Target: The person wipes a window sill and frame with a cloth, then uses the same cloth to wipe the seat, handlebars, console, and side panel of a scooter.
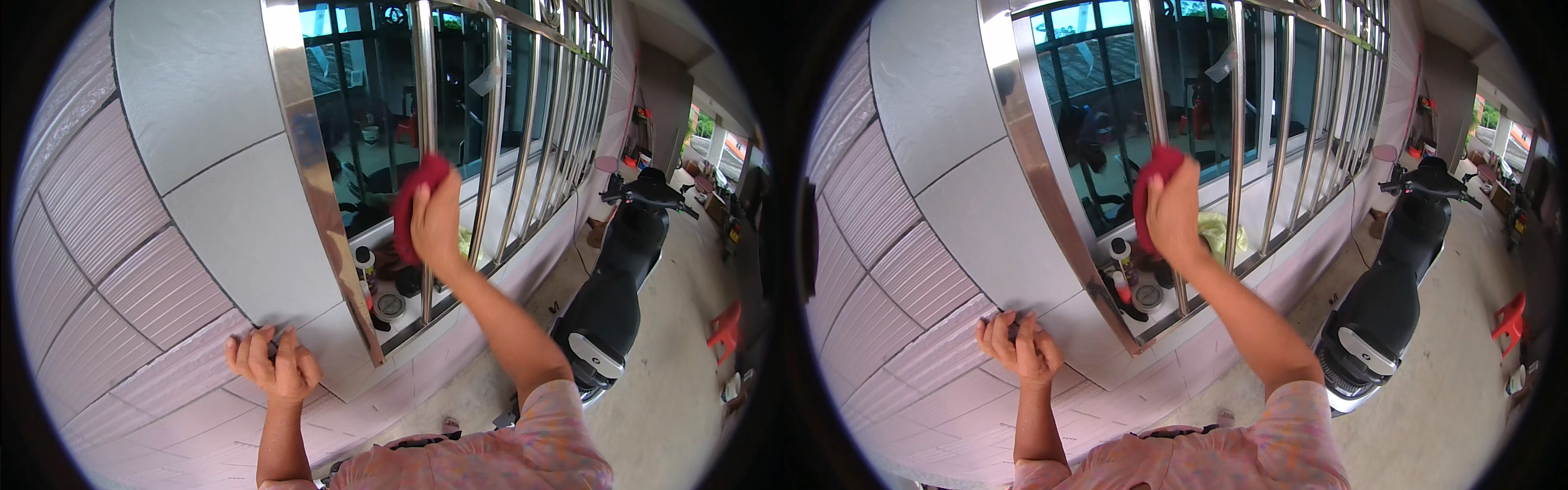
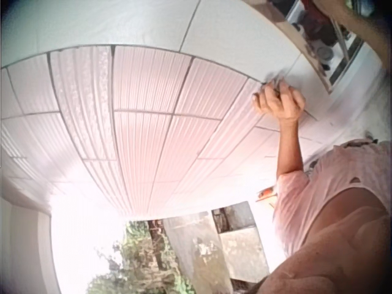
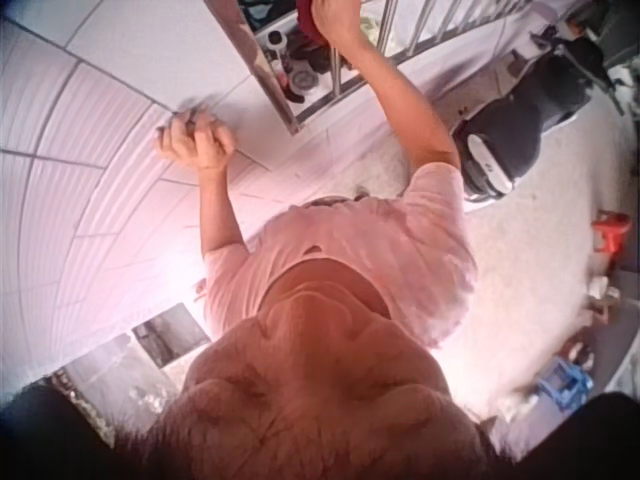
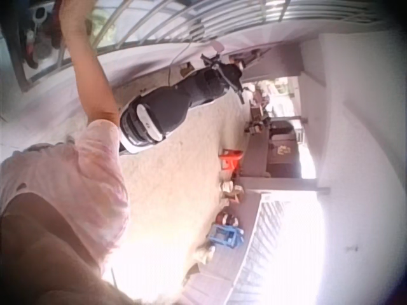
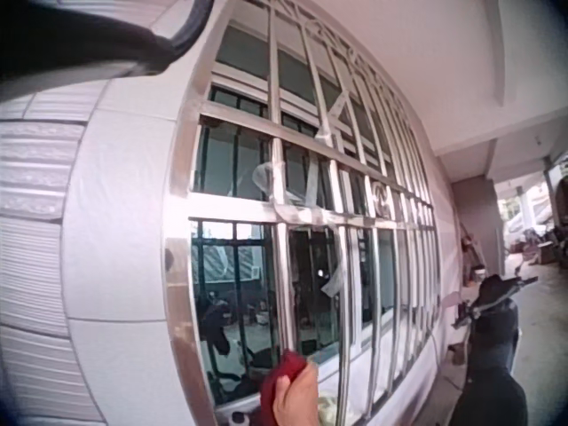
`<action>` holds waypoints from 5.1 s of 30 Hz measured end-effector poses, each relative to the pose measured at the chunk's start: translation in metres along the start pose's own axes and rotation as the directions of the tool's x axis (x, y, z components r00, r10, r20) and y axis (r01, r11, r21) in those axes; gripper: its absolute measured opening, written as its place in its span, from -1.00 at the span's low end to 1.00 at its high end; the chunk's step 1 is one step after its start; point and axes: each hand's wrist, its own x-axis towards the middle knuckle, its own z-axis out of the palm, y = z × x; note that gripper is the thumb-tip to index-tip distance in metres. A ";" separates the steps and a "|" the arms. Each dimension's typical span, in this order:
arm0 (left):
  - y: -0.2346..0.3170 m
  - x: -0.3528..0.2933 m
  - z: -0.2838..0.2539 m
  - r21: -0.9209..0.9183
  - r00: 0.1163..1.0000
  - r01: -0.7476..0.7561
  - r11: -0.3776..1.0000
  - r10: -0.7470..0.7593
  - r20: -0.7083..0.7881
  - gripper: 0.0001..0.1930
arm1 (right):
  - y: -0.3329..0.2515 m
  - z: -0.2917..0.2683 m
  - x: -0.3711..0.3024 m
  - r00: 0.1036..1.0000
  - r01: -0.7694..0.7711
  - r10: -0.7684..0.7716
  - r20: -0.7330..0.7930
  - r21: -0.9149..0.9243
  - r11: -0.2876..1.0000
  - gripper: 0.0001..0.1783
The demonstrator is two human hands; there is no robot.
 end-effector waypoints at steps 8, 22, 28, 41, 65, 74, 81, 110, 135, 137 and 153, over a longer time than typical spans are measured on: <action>0.005 0.002 0.004 -0.040 1.000 0.001 0.999 -0.001 0.011 -0.71 | 0.059 -0.047 -0.127 0.976 -0.214 0.209 0.063 0.085 0.973 -0.68; 0.004 0.002 0.001 0.090 0.997 -0.058 0.994 0.053 0.057 -0.79 | 0.069 -0.087 0.125 0.949 0.128 -0.059 -0.309 0.210 0.969 -0.74; 0.010 0.002 0.004 0.122 0.997 -0.037 0.992 0.028 0.076 -0.73 | 0.048 -0.048 0.216 0.936 0.196 -0.259 -0.238 -0.257 0.946 -0.55; 0.014 0.002 0.003 0.187 0.995 -0.040 0.982 0.022 0.098 -0.74 | 0.127 -0.085 -0.050 0.983 -0.062 0.107 0.149 -0.284 0.957 -0.55; 0.001 0.003 -0.004 -0.053 1.000 0.001 0.999 0.000 0.025 -0.75 | -0.109 0.008 0.073 0.832 0.528 -0.480 -0.279 0.134 0.838 -0.51; -0.012 0.005 -0.058 -0.275 0.984 0.177 0.945 -0.173 0.041 -0.79 | -0.149 0.061 0.115 0.864 0.440 -0.414 -0.288 0.033 0.897 -0.50; -0.040 -0.007 -0.070 -0.241 0.967 0.236 0.941 -0.253 -0.039 -0.77 | -0.085 0.049 -0.053 0.994 0.096 -0.102 0.031 0.157 0.983 -0.39; -0.037 -0.020 -0.068 -0.257 0.948 0.317 0.913 -0.300 0.105 -0.78 | -0.180 0.076 0.082 0.734 0.667 -0.677 -0.054 -0.129 0.734 -0.33; 0.064 -0.080 -0.026 -0.686 0.747 0.646 0.334 -0.096 0.658 -0.86 | -0.057 -0.135 -0.343 -0.145 -0.831 0.909 0.390 0.451 -0.326 -0.68; 0.076 -0.120 -0.014 -0.193 0.204 0.978 -0.077 0.166 0.965 -0.90 | -0.066 -0.154 -0.326 -0.294 -0.916 0.937 0.189 0.224 -0.332 -0.71; 0.340 -0.169 -0.069 0.641 -0.177 0.466 -0.610 0.645 0.743 -0.57 | -0.090 -0.331 -0.344 0.684 -0.608 0.705 0.187 -0.387 0.693 -0.59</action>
